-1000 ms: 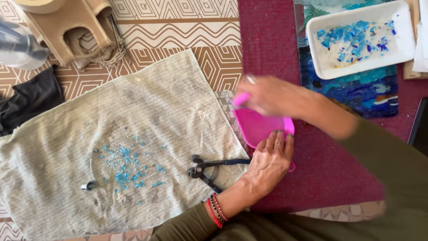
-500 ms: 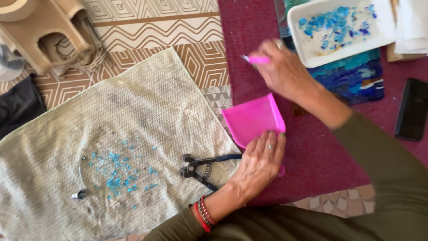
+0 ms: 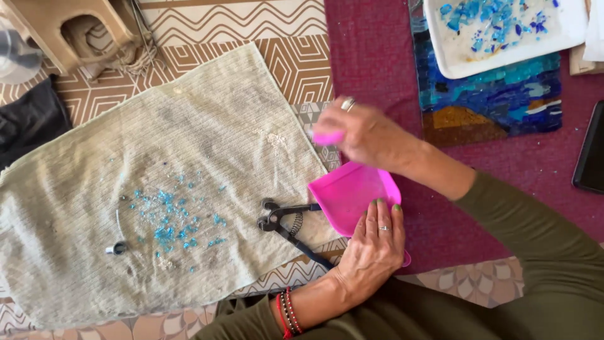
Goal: Sweep small blue fragments from a cloth and table into a pink dustpan and then fold the cloth
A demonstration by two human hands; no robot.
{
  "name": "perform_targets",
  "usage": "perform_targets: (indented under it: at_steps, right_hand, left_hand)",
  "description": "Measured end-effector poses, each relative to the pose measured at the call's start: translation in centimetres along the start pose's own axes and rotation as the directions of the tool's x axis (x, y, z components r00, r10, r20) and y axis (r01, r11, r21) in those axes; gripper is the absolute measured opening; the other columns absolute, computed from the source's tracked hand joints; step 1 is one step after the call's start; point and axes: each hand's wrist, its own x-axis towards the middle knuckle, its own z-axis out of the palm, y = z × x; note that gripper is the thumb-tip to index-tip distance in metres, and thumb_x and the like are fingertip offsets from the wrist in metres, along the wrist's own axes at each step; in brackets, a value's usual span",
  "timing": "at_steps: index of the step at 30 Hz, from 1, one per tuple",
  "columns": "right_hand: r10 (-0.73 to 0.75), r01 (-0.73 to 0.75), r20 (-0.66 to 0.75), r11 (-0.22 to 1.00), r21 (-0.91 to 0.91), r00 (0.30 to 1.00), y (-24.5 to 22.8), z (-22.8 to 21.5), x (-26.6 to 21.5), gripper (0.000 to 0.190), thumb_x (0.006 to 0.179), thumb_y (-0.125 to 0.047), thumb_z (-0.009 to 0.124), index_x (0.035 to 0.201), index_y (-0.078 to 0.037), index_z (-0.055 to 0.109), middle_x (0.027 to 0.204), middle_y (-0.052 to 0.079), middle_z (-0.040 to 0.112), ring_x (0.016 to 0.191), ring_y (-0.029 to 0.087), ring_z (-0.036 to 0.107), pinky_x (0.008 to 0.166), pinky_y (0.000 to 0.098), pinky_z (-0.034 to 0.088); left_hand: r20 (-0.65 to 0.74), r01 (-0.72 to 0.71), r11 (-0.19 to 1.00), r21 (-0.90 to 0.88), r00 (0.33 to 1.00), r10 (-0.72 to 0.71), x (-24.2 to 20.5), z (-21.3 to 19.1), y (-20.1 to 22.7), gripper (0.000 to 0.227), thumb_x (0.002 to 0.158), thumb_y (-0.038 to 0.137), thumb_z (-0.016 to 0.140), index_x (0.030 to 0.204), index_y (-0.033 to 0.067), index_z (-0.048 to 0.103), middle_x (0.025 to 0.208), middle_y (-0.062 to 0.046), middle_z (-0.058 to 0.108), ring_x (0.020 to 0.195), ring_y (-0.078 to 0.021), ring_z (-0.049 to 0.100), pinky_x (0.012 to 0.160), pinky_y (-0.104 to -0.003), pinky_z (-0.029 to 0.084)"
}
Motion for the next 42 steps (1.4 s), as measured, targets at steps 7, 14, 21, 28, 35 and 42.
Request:
perform_targets:
  at_steps: [7, 14, 21, 28, 35, 42]
  right_hand:
    - [0.078, -0.233, 0.587, 0.953, 0.192, 0.806, -2.6, -6.8, -1.1, 0.025, 0.101, -0.013, 0.050, 0.103, -0.013, 0.075, 0.096, 0.001, 0.066, 0.092, 0.019, 0.061, 0.085, 0.0379, 0.053]
    - [0.271, -0.275, 0.144, 0.961, 0.004, 0.952, -1.0, -5.1, -1.9, 0.024, 0.095, 0.006, 0.050, 0.105, -0.001, 0.071, 0.105, 0.014, 0.066, 0.089, 0.026, 0.063, 0.075, 0.0364, 0.052]
    - [0.530, -0.538, 0.092, 0.826, 0.171, 0.843, -2.7, -11.0, -6.8, 0.017, 0.096, -0.016, 0.070, 0.112, -0.014, 0.076, 0.109, 0.004, 0.070, 0.100, 0.020, 0.068, 0.085, 0.0346, 0.053]
    - [0.559, -0.708, -0.493, 0.682, -0.183, 0.667, -2.0, -13.4, -22.4, 0.014, 0.109, 0.011, 0.070, 0.120, 0.014, 0.079, 0.107, 0.024, 0.069, 0.091, 0.031, 0.064, 0.081, 0.0395, 0.047]
    - [0.427, -0.901, -0.794, 0.232, -0.366, 0.432, 2.1, -10.8, -36.8, 0.019, 0.096, 0.003, 0.067, 0.110, 0.006, 0.079, 0.104, 0.021, 0.076, 0.091, 0.037, 0.071, 0.084, 0.0441, 0.054]
    - [0.602, -0.941, -0.726, 0.161, -0.298, 0.333, -0.3, -5.8, -34.4, 0.024, 0.092, -0.001, 0.065, 0.109, -0.011, 0.078, 0.085, 0.015, 0.063, 0.072, 0.039, 0.062, 0.063, 0.0486, 0.048]
  left_hand:
    - [0.017, -0.013, 0.999, -0.036, 1.000, 0.014, -0.4, 0.5, 0.0, 0.038, 0.101, -0.001, 0.043, 0.135, -0.0101, 0.058, 0.128, -0.036, 0.064, 0.116, -0.0472, 0.069, 0.088, -0.048, 0.062]
    - [0.031, -0.063, 0.996, -0.069, 0.997, 0.065, 0.2, -1.2, -1.4, 0.038, 0.100, 0.002, 0.042, 0.133, -0.0084, 0.060, 0.130, -0.032, 0.064, 0.118, -0.0427, 0.068, 0.094, -0.046, 0.060]
    - [-0.041, -0.395, 0.853, -0.340, 0.913, 0.406, 1.7, -3.6, -3.7, 0.034, 0.104, 0.001, 0.045, 0.132, -0.0095, 0.061, 0.127, -0.027, 0.065, 0.116, -0.0408, 0.065, 0.112, -0.051, 0.048]
    - [-0.140, -0.586, 0.480, -0.653, 0.716, 0.684, 0.7, 1.5, -4.2, 0.031, 0.095, -0.003, 0.064, 0.126, -0.0045, 0.060, 0.123, -0.021, 0.066, 0.129, -0.0442, 0.057, 0.114, -0.077, 0.034]
    - [0.014, -0.200, 0.458, -0.866, 0.907, 0.422, 5.2, -0.6, -9.4, 0.014, 0.089, 0.037, 0.072, 0.097, 0.0262, 0.077, 0.117, 0.005, 0.070, 0.129, -0.0287, 0.055, 0.120, -0.067, 0.015]
    - [0.204, 0.151, 0.331, -0.932, 0.970, 0.132, 5.3, -1.8, -10.4, 0.009, 0.087, 0.014, 0.073, 0.095, 0.0154, 0.076, 0.152, -0.016, 0.050, 0.155, -0.0410, 0.033, 0.130, -0.061, 0.024]
